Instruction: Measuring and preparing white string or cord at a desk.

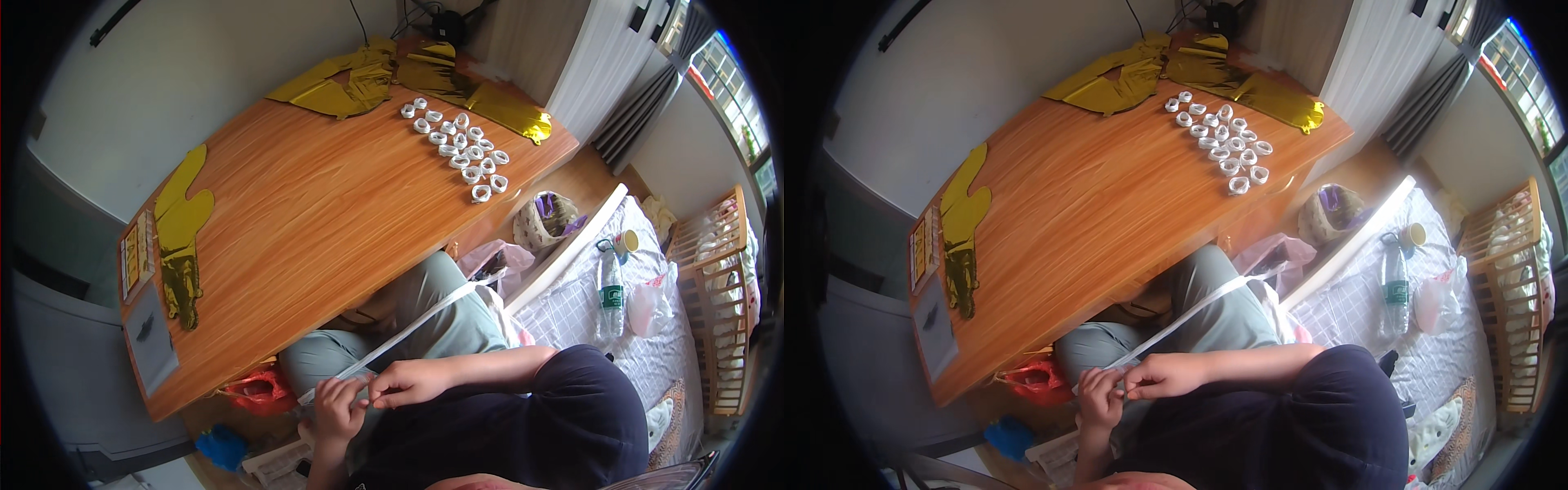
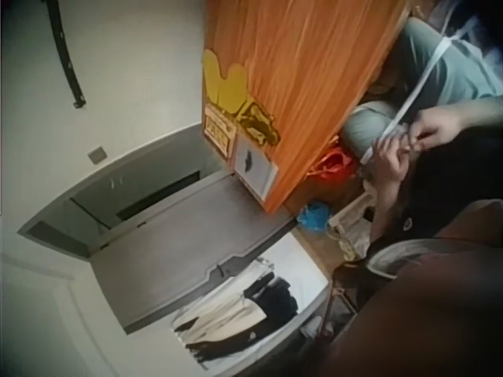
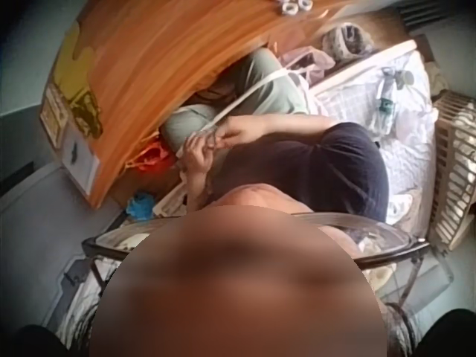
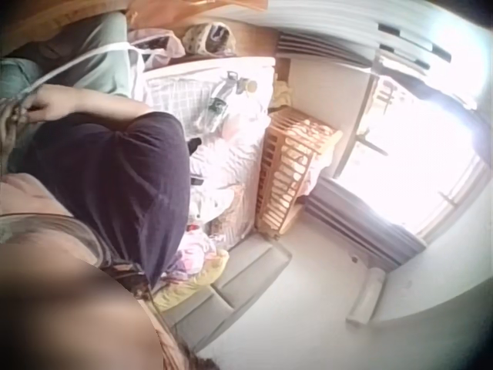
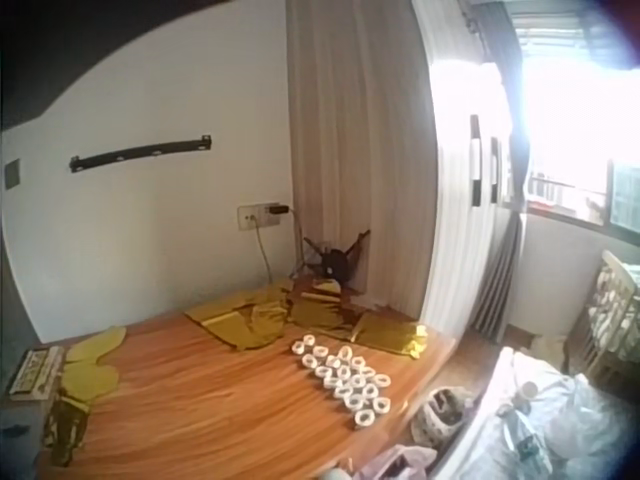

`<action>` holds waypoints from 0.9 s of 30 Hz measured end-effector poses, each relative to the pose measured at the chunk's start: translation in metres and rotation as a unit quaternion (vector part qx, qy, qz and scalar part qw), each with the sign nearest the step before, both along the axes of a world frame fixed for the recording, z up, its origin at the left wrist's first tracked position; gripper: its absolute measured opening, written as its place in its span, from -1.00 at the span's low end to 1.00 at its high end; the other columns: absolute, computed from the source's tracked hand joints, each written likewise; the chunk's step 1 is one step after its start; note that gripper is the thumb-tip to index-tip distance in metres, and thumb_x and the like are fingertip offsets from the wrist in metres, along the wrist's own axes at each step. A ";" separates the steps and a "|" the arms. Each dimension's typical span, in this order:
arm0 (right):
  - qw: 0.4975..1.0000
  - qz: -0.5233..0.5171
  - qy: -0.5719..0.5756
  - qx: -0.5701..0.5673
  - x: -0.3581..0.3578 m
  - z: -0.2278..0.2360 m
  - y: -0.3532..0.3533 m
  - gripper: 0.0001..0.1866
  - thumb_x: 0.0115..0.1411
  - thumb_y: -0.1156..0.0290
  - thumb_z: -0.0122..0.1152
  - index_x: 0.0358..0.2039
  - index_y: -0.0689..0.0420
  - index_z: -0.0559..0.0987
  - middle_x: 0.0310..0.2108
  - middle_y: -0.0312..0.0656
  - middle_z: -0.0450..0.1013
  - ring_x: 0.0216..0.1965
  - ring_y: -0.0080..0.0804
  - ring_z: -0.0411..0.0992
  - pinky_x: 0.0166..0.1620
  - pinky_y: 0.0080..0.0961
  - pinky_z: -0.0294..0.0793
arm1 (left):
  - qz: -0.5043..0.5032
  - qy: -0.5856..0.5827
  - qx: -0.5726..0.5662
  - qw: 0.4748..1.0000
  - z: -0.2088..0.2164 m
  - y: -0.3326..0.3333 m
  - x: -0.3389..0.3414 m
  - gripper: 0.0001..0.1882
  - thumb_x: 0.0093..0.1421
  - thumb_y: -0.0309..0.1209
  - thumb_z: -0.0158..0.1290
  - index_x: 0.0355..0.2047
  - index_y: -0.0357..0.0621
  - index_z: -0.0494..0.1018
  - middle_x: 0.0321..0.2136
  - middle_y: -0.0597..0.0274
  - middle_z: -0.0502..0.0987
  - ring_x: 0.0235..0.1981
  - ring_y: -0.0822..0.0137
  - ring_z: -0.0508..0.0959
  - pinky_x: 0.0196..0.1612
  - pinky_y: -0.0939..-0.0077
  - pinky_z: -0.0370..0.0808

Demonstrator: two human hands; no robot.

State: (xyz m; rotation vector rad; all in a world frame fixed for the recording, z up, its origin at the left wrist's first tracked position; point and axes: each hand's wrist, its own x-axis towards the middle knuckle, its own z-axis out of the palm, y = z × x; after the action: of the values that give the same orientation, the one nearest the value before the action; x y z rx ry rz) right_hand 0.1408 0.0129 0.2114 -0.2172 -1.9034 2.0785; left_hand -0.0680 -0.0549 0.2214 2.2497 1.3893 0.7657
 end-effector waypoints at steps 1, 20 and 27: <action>0.999 -0.008 0.007 0.048 -0.002 -0.002 0.000 -0.75 0.32 0.30 0.03 -0.42 0.21 0.43 -0.58 -0.26 0.36 -0.51 -0.49 0.35 -0.39 -0.53 0.32 | 0.001 0.001 0.000 1.000 0.000 0.000 0.004 -0.36 0.31 0.13 -0.29 -0.28 -0.25 0.50 -0.29 0.04 0.57 -0.33 0.22 0.50 -0.24 0.33 0.36; 0.994 0.037 0.104 0.008 0.003 0.004 -0.002 -0.77 0.25 0.44 0.10 -0.52 0.28 0.43 -0.58 -0.15 0.35 -0.52 -0.33 0.34 -0.42 -0.42 0.28 | -0.130 -0.209 -0.239 0.939 0.006 0.004 -0.007 -0.34 0.32 0.15 -0.27 -0.37 -0.25 0.49 -0.51 0.11 0.51 -0.50 0.28 0.49 -0.34 0.46 0.41; 0.996 -0.023 0.059 -0.058 -0.006 -0.015 -0.007 -0.83 0.18 0.49 0.09 -0.54 0.25 0.44 -0.57 -0.32 0.36 -0.49 -0.61 0.31 -0.39 -0.54 0.30 | -0.118 -0.650 -0.323 0.678 -0.017 -0.023 -0.023 -0.33 0.26 0.20 -0.20 -0.21 -0.28 0.42 -0.36 0.13 0.49 -0.57 0.44 0.33 -0.43 0.53 0.27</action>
State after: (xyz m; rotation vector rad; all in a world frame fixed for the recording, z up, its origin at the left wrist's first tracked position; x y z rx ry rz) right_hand 0.1346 0.0063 0.1968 -0.1595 -1.6965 2.1251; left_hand -0.0909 -0.0777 0.2041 0.7946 0.4459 1.1462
